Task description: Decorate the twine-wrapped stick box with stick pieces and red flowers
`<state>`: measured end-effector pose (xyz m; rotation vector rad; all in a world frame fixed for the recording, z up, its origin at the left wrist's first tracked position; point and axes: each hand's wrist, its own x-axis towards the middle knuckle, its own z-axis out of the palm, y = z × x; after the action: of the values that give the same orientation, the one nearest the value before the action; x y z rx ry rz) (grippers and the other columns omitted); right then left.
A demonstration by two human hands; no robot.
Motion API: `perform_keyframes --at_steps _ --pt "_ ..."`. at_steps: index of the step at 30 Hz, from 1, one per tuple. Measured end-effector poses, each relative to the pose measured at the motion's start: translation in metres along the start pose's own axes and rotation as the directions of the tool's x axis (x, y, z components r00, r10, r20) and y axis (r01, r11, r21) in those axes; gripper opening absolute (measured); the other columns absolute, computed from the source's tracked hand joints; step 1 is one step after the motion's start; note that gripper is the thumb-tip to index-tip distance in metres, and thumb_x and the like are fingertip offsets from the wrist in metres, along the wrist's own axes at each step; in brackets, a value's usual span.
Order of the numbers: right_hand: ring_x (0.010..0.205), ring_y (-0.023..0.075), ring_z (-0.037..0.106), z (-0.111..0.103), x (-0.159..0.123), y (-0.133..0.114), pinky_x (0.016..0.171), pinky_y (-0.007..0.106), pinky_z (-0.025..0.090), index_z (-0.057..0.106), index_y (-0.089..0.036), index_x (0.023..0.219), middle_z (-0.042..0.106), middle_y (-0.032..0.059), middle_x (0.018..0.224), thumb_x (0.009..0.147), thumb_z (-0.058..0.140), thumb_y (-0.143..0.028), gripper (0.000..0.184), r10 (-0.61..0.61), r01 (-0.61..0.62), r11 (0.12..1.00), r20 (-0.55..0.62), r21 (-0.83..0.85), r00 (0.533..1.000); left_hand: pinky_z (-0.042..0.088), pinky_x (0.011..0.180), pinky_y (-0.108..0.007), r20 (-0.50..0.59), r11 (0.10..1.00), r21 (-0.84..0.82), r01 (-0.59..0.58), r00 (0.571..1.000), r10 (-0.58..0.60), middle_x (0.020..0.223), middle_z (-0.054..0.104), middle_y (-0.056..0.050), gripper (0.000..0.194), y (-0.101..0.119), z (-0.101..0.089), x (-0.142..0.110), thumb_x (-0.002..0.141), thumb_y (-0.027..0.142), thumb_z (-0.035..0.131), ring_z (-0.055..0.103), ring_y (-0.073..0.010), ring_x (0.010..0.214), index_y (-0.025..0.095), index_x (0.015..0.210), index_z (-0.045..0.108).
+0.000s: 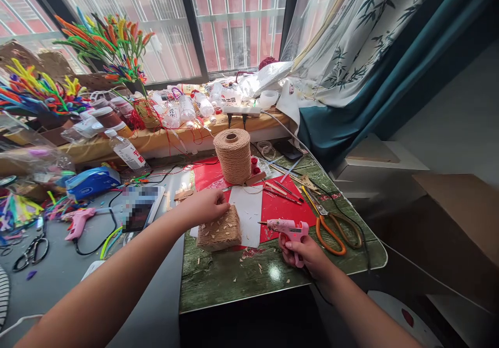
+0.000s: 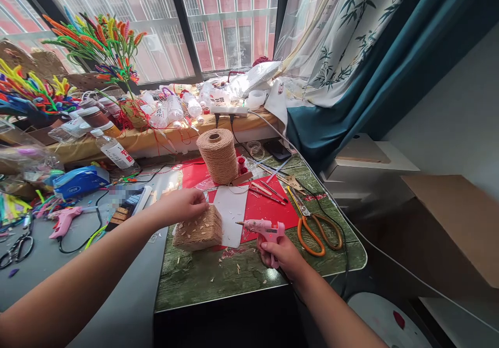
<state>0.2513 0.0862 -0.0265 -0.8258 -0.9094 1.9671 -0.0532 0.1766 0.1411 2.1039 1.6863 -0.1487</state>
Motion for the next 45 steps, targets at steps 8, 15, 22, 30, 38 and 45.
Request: perform_keyframes --at_steps 8,15,22,30,38,45 --pt "0.046 0.0084 0.049 -0.0016 0.0001 0.0013 0.046 0.024 0.031 0.061 -0.017 0.082 0.056 -0.0022 0.069 0.080 0.076 -0.034 0.022 -0.001 0.001 1.000 -0.002 -0.001 1.000 0.036 0.056 -0.030 0.039 1.000 -0.008 0.026 0.999 -0.025 0.079 0.075 -0.001 0.028 0.0003 -0.0011 0.0039 0.086 0.052 0.056 0.065 -0.0210 0.070 0.025 0.081 0.064" --pt "0.045 0.0084 0.048 0.0017 -0.0008 -0.0011 0.046 0.024 0.032 0.061 -0.017 0.083 0.055 -0.0024 0.068 0.078 0.077 -0.035 0.024 -0.009 0.009 1.000 -0.005 -0.008 1.000 0.037 0.059 -0.031 0.007 1.000 -0.019 0.016 1.000 -0.016 0.081 0.075 -0.002 0.034 -0.0032 0.0020 0.0041 0.089 0.055 0.052 0.066 -0.0216 0.073 0.024 0.080 0.064" --pt "0.044 0.0082 0.048 0.0043 -0.0012 -0.0039 0.046 0.024 0.032 0.061 -0.017 0.080 0.055 -0.0024 0.066 0.077 0.077 -0.036 0.026 -0.004 0.004 1.000 -0.011 -0.019 1.000 0.035 0.058 -0.031 -0.015 1.000 -0.002 0.002 1.000 -0.002 0.080 0.075 -0.003 0.038 -0.0019 0.0045 0.0042 0.091 0.057 0.049 0.065 -0.0218 0.072 0.024 0.080 0.064" --pt "0.044 0.0074 0.046 0.0012 0.0006 0.0005 0.045 0.024 0.031 0.059 -0.017 0.078 0.054 -0.0027 0.067 0.078 0.077 -0.037 0.027 -0.003 0.003 1.000 -0.009 -0.012 1.000 0.035 0.058 -0.031 0.006 1.000 -0.024 0.000 1.000 0.000 0.079 0.075 -0.001 0.036 -0.0039 0.0032 0.0022 0.089 0.058 0.052 0.066 -0.0216 0.071 0.025 0.082 0.064" --pt "0.045 0.0082 0.047 0.0028 -0.0014 -0.0018 0.046 0.024 0.032 0.061 -0.017 0.080 0.055 -0.0026 0.068 0.079 0.076 -0.036 0.024 -0.012 0.012 1.000 -0.005 -0.024 1.000 0.036 0.058 -0.030 -0.009 1.000 -0.024 0.001 1.000 -0.001 0.080 0.075 0.000 0.029 -0.0029 0.0037 0.0007 0.087 0.053 0.055 0.065 -0.0207 0.072 0.026 0.081 0.064" --pt "0.045 0.0080 0.046 0.0066 -0.0018 -0.0053 0.046 0.024 0.032 0.061 -0.017 0.079 0.054 -0.0029 0.066 0.078 0.077 -0.037 0.026 0.003 -0.003 1.000 -0.013 -0.014 1.000 0.037 0.058 -0.030 0.002 0.999 -0.032 0.000 1.000 0.000 0.078 0.074 -0.001 0.030 -0.0025 0.0033 0.0013 0.086 0.053 0.057 0.065 -0.0201 0.070 0.025 0.080 0.065"
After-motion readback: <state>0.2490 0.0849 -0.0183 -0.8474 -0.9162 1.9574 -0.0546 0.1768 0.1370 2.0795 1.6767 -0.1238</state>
